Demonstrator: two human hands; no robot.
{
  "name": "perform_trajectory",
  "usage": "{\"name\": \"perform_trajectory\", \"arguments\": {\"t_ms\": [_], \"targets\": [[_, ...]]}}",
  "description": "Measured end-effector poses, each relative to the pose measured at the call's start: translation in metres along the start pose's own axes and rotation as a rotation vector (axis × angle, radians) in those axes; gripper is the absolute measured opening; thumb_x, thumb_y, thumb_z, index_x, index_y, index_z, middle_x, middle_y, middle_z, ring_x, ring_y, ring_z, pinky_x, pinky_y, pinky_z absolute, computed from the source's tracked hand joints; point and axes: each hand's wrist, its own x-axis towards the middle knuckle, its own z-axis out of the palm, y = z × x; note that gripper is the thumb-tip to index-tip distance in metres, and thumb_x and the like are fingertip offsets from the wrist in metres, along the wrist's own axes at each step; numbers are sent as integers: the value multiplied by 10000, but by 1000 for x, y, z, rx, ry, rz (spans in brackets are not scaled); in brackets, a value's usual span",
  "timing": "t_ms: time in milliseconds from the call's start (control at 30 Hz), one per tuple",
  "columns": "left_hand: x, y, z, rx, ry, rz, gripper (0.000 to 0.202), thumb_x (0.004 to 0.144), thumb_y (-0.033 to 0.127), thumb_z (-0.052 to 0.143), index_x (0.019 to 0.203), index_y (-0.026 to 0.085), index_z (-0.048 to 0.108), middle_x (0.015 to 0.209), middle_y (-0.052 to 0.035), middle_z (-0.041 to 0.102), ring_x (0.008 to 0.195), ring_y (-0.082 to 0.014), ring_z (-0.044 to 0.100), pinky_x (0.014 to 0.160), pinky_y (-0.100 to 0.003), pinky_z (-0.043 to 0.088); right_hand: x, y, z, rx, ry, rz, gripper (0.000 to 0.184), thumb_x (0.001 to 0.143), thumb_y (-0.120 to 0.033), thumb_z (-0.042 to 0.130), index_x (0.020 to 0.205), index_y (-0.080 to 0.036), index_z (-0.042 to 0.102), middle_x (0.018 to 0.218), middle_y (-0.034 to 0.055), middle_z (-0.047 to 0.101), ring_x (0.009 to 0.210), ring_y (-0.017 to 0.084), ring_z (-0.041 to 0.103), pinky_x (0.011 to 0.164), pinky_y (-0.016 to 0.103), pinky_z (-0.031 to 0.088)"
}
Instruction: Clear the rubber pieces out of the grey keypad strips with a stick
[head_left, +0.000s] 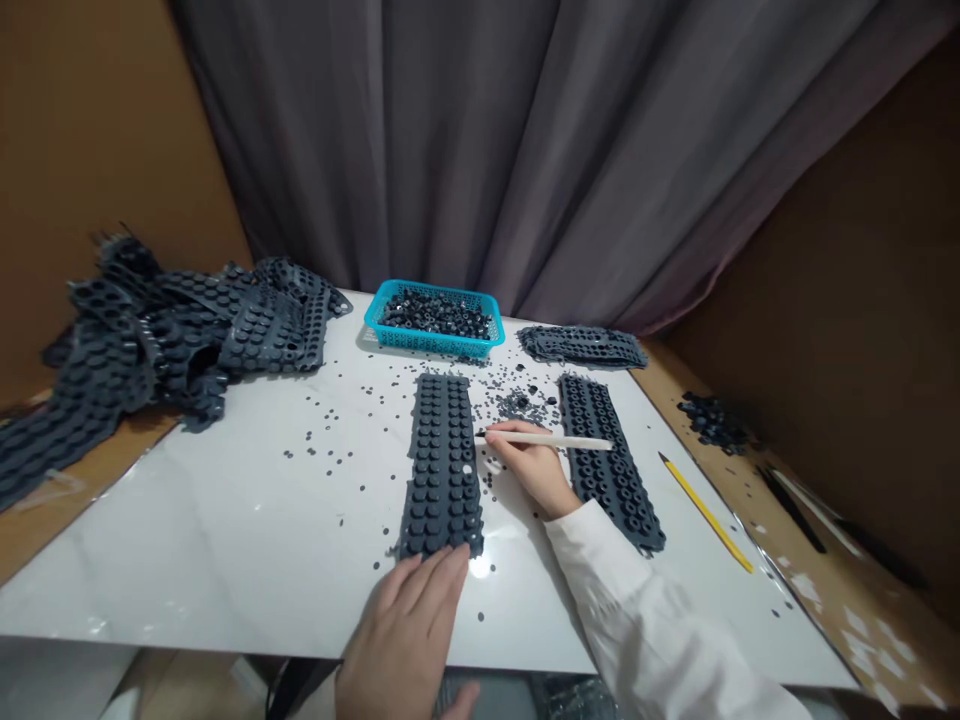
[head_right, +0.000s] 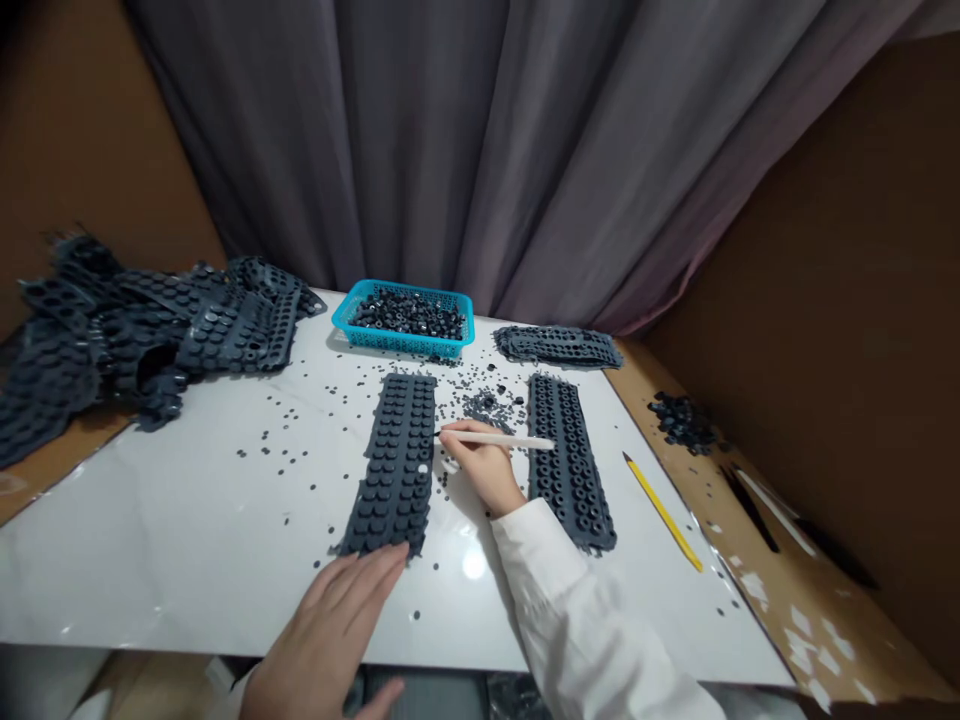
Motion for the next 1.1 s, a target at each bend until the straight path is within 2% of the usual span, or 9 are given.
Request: {"name": "perform_trajectory", "arguments": {"t_ms": [133,200,300,433,567,733,833,967,1100], "targets": [[-10,-9,5,26,62,174,455,889,477,399,1097,144,628,1130,-30,653,992,-194,529,841,-311,366,-15,-4,-6,-14,-121,-96,145,783,-308,646,791,-180,713,757,67,716,678,183,656,631,286,520],[-16,-7,14,-18,109,138,431,907,467,378,1066,169,646,1094,-15,668,958,-182,534,852,-306,357,-20,-3,-7,-49,-182,-212,141,819,-293,614,817,-190,710,777,73,708,707,186,656,662,301,526],[-19,-2,25,-113,185,29,349,921,346,358,1032,199,654,1070,2,680,926,-162,558,888,-305,338,-22,0,-7,-59,-229,-339,146,856,-285,573,865,-200,691,837,89,701,774,194,658,709,321,537],[-16,5,26,-186,256,-19,288,891,197,396,1007,187,660,1034,9,693,906,-129,594,925,-281,347,-19,4,-2,-96,-211,-414,149,870,-293,554,882,-216,681,915,101,703,863,204,662,765,346,543],[-15,5,22,-145,299,-5,358,889,47,346,948,183,672,982,5,711,886,-111,626,884,-256,403,-14,7,2,-146,-145,-435,146,872,-281,550,866,-215,681,950,102,708,902,208,664,814,368,533],[-18,-2,17,-108,239,86,328,918,75,363,985,166,671,1009,-14,705,940,-133,635,837,-238,469,-13,11,3,-170,-162,-457,116,858,-237,568,876,-195,674,959,109,707,917,199,664,819,340,532],[-18,-2,16,-100,252,94,331,918,69,363,979,167,673,1003,-1,707,922,-124,642,825,-221,482,-15,12,2,-194,-179,-478,110,857,-222,566,894,-195,666,975,110,703,937,198,660,828,344,531],[-23,5,27,-168,314,-19,349,936,87,332,1004,183,661,985,-1,709,934,-117,636,871,-234,472,-13,13,2,-280,-199,-509,113,872,-225,546,912,-204,649,1050,115,689,987,208,650,847,367,530],[-32,13,44,-219,333,-99,369,943,93,306,1053,198,642,1013,-8,699,985,-129,620,909,-267,458,-5,11,0,-528,-306,-651,134,893,-182,508,942,-191,632,1169,128,646,1090,239,604,913,423,491]]}}
